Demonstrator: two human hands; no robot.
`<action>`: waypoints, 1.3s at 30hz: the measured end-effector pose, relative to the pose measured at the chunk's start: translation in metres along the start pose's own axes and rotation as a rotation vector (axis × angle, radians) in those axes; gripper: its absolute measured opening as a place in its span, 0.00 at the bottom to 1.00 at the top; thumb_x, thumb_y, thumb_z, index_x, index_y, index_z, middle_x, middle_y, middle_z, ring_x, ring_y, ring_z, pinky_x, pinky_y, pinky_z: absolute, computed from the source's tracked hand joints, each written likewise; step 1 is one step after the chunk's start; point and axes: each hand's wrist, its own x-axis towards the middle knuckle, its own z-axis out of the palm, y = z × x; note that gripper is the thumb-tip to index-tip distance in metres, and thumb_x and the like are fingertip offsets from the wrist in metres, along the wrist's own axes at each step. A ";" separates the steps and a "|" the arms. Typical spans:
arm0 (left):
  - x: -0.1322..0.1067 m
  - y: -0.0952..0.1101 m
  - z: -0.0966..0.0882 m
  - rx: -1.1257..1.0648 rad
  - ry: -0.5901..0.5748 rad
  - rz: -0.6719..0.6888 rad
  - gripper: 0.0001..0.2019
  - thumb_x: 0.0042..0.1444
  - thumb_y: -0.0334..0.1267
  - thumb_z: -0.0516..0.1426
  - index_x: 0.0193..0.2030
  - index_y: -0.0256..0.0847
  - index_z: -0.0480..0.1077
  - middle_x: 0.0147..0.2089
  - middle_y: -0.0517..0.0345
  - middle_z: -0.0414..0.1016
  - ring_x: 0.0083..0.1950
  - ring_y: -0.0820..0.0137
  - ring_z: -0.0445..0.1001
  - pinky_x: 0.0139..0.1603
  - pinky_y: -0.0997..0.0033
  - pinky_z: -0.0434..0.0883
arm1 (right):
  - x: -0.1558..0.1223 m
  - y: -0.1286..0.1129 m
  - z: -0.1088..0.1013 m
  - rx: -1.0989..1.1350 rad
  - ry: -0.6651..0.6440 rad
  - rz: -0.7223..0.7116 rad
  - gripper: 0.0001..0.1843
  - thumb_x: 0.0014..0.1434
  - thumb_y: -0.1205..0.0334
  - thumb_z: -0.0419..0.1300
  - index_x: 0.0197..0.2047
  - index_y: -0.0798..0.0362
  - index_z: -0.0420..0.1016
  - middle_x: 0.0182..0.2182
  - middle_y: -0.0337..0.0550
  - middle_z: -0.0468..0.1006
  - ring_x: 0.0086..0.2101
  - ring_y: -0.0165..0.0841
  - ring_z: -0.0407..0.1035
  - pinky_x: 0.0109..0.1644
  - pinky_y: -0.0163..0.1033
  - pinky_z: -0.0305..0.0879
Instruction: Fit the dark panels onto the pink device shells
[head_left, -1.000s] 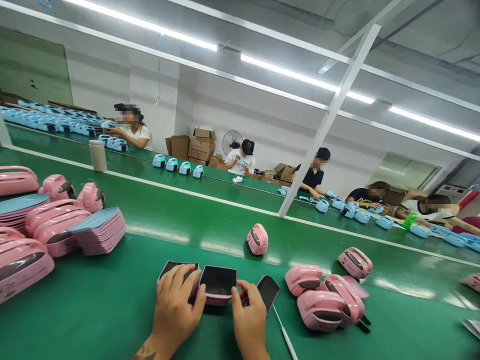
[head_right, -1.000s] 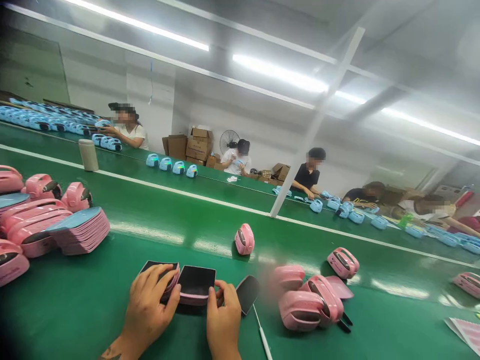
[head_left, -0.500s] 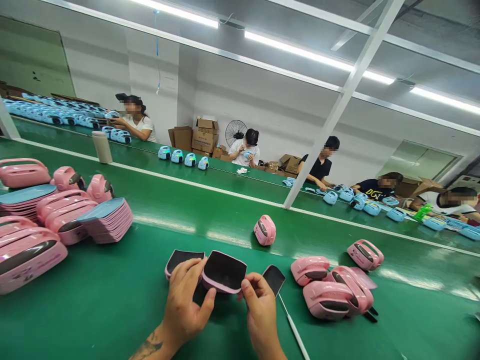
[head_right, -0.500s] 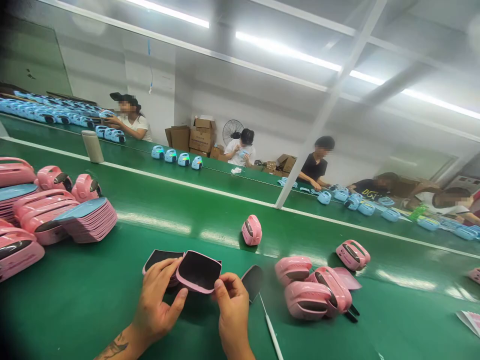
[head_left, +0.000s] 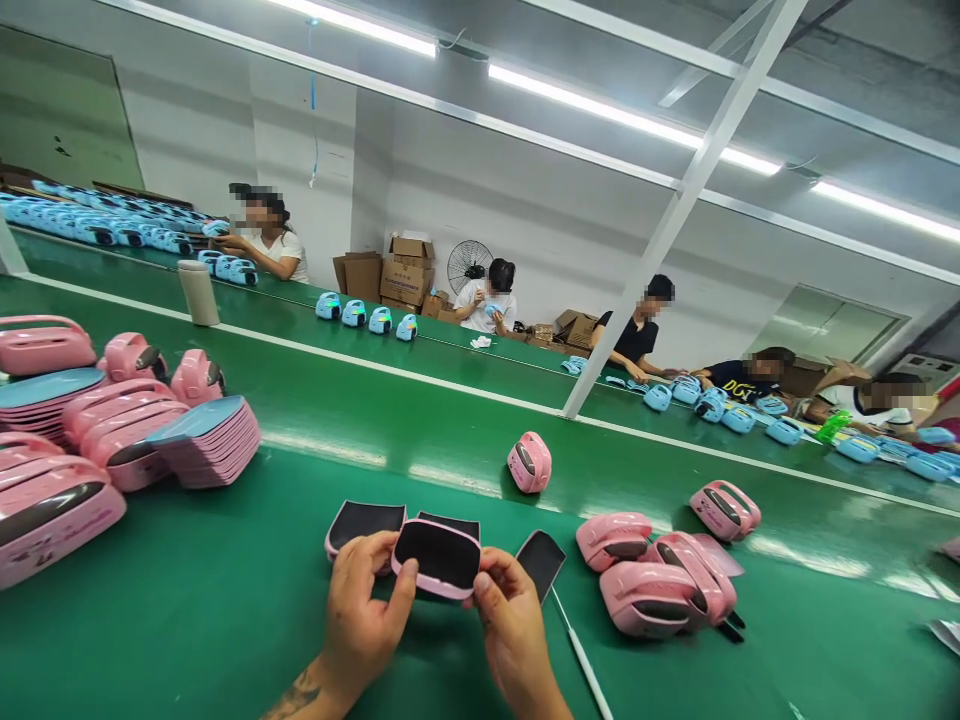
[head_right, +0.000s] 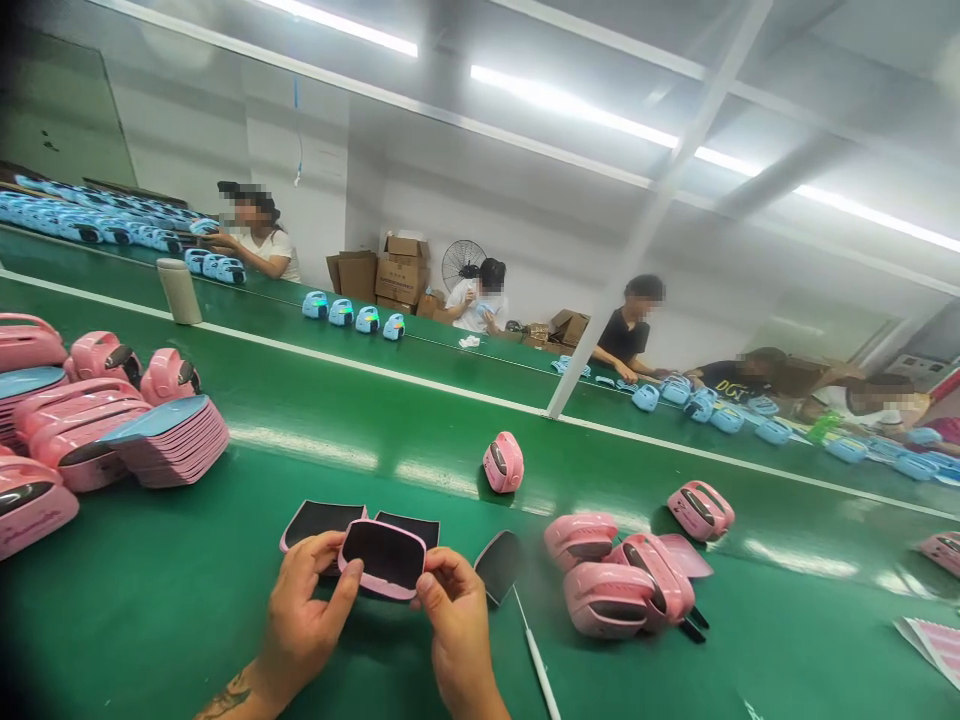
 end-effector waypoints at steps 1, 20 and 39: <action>-0.002 -0.001 0.001 -0.005 0.004 -0.022 0.10 0.64 0.38 0.59 0.51 0.43 0.71 0.42 0.52 0.78 0.43 0.61 0.78 0.43 0.62 0.79 | 0.000 -0.001 0.001 0.003 -0.029 0.001 0.18 0.53 0.46 0.76 0.38 0.50 0.81 0.34 0.41 0.78 0.31 0.32 0.72 0.32 0.35 0.69; -0.010 0.001 0.000 -0.326 -0.195 0.055 0.13 0.65 0.35 0.54 0.54 0.41 0.75 0.54 0.47 0.78 0.57 0.57 0.77 0.59 0.55 0.75 | -0.017 -0.027 0.013 0.501 -0.351 0.363 0.36 0.57 0.39 0.69 0.63 0.49 0.78 0.63 0.52 0.77 0.59 0.52 0.73 0.64 0.59 0.65; -0.001 0.001 -0.002 -0.177 -0.276 0.212 0.19 0.62 0.28 0.55 0.59 0.41 0.72 0.51 0.51 0.83 0.52 0.63 0.82 0.57 0.66 0.78 | -0.014 -0.019 0.010 0.512 -0.257 0.315 0.34 0.61 0.34 0.64 0.58 0.51 0.82 0.54 0.53 0.84 0.53 0.52 0.77 0.63 0.62 0.65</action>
